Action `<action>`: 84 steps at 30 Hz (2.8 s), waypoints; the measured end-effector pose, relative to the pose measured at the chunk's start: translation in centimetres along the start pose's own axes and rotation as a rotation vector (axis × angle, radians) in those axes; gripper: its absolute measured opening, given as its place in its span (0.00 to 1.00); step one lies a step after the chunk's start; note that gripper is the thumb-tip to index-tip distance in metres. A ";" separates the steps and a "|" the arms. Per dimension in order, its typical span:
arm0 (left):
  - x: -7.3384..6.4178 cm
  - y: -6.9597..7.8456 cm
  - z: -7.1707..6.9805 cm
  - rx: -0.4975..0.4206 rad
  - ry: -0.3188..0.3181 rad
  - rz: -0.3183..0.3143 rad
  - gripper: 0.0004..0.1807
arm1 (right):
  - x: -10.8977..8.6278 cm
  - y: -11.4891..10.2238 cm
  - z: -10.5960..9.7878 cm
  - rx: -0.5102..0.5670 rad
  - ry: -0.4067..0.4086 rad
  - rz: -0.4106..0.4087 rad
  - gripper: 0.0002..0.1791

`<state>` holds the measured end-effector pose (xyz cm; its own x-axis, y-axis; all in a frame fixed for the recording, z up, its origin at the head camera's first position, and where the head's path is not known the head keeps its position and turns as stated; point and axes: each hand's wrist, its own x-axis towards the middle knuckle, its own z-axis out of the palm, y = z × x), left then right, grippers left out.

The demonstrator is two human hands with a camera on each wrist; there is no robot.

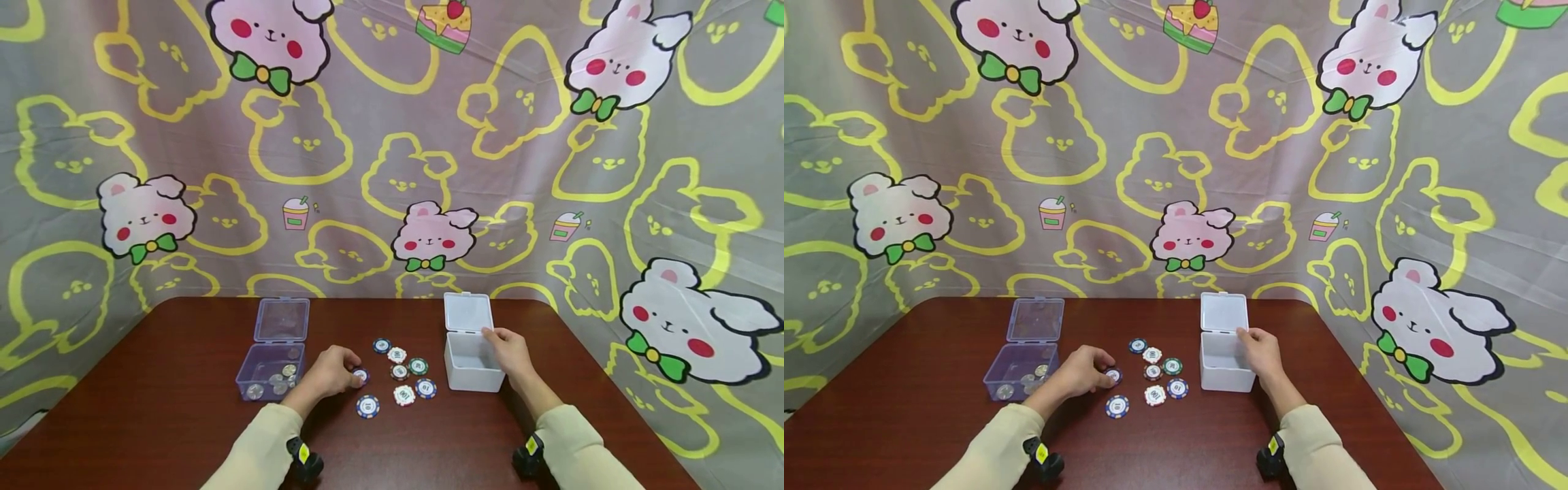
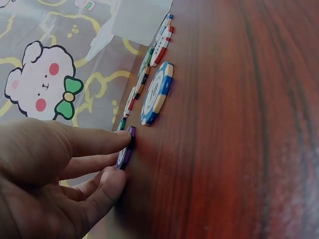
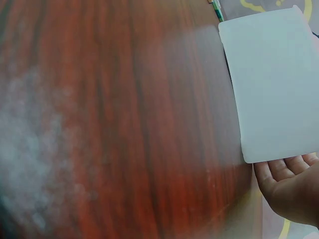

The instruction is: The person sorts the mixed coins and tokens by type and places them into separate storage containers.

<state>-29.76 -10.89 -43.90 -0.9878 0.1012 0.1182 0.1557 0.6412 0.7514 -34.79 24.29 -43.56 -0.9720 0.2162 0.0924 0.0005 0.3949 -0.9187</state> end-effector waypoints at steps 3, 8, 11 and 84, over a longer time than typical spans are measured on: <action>0.1 0.0 -0.1 0.008 -0.002 0.004 0.16 | 0.1 -0.1 -0.1 0.002 -0.004 -0.003 0.22; 0.2 0.2 -0.2 0.017 -0.008 -0.007 0.14 | 0.4 0.0 -0.1 -0.003 -0.016 -0.011 0.22; 0.2 0.4 -0.3 0.046 -0.001 -0.006 0.14 | 0.6 0.2 -0.1 -0.003 -0.021 -0.010 0.23; -0.9 3.2 2.3 -0.596 -0.149 0.090 0.10 | 0.5 0.2 -0.3 0.012 -0.040 -0.020 0.25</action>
<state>-28.36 -7.25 -43.10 -0.9534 0.2682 0.1381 0.1688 0.0950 0.9811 -35.25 24.77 -43.57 -0.9804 0.1723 0.0955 -0.0216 0.3879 -0.9214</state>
